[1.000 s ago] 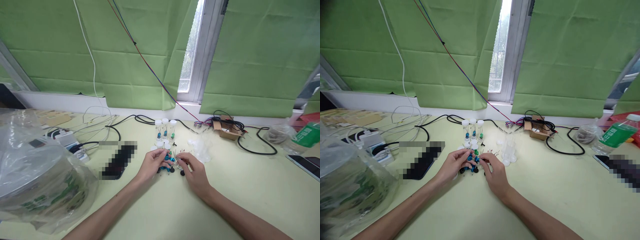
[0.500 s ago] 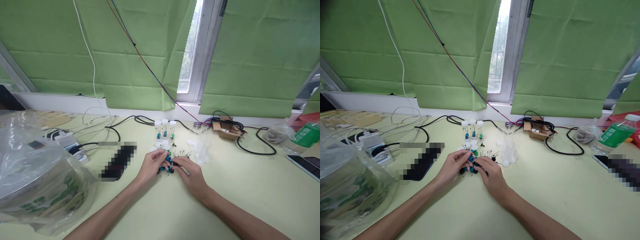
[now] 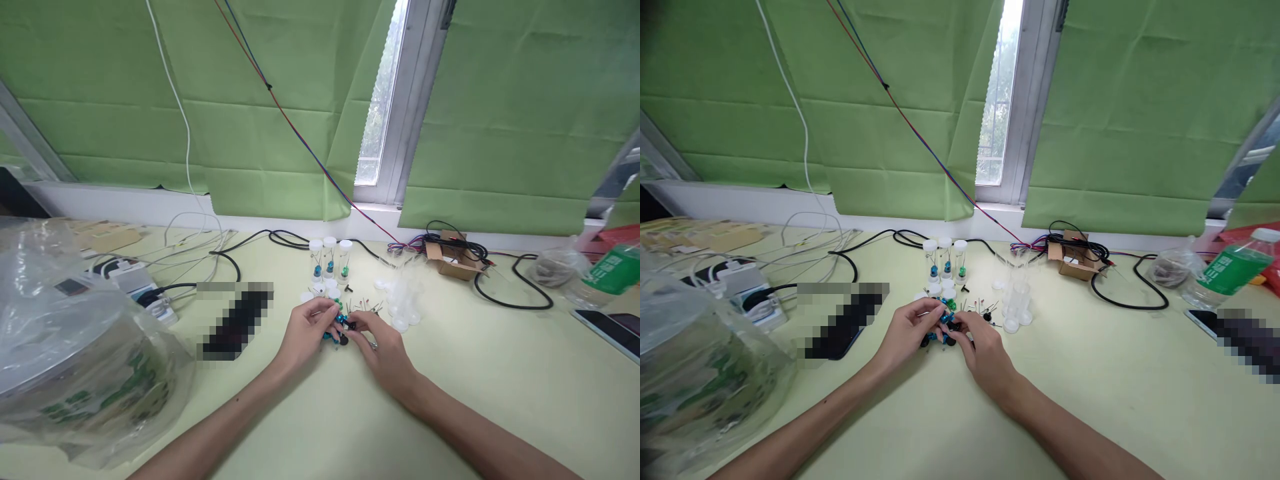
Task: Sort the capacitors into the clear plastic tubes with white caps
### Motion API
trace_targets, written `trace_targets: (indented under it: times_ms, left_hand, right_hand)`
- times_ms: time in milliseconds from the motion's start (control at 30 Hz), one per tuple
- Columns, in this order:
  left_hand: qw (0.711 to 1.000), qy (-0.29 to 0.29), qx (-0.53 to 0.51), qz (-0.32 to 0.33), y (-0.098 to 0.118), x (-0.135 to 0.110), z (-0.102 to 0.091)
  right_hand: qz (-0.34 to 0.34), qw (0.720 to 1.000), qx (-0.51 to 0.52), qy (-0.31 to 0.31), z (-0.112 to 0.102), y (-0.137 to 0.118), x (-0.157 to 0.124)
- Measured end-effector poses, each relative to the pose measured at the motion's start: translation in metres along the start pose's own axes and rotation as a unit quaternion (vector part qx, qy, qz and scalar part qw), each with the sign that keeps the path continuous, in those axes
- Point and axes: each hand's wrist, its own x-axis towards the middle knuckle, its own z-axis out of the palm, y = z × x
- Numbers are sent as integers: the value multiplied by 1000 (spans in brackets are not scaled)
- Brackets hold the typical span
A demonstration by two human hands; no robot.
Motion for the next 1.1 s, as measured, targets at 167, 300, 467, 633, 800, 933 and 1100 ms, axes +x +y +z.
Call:
trace_targets:
  times_ms: [167,300,467,633,800,933,1100]
  left_hand:
    - [999,6,38,23,0,-3,3]
    - [998,11,51,30,-3,-3,2]
    - [998,6,49,34,-2,-4,2]
    - [999,10,34,28,3,-5,4]
    - [998,10,39,37,0,-6,5]
    - [997,2,49,54,-3,-8,6]
    - [998,-2,45,54,-2,-8,7]
  right_hand:
    - [19,1000,-1,-22,1,3,-2]
    - [28,999,1,-29,2,5,-3]
    - [34,999,9,-13,3,4,-2]
    - [37,999,25,3,1,1,-1]
    - [49,998,46,20,1,-1,0]
    - [59,995,70,34,1,-1,1]
    - [66,994,74,48,0,-2,3]
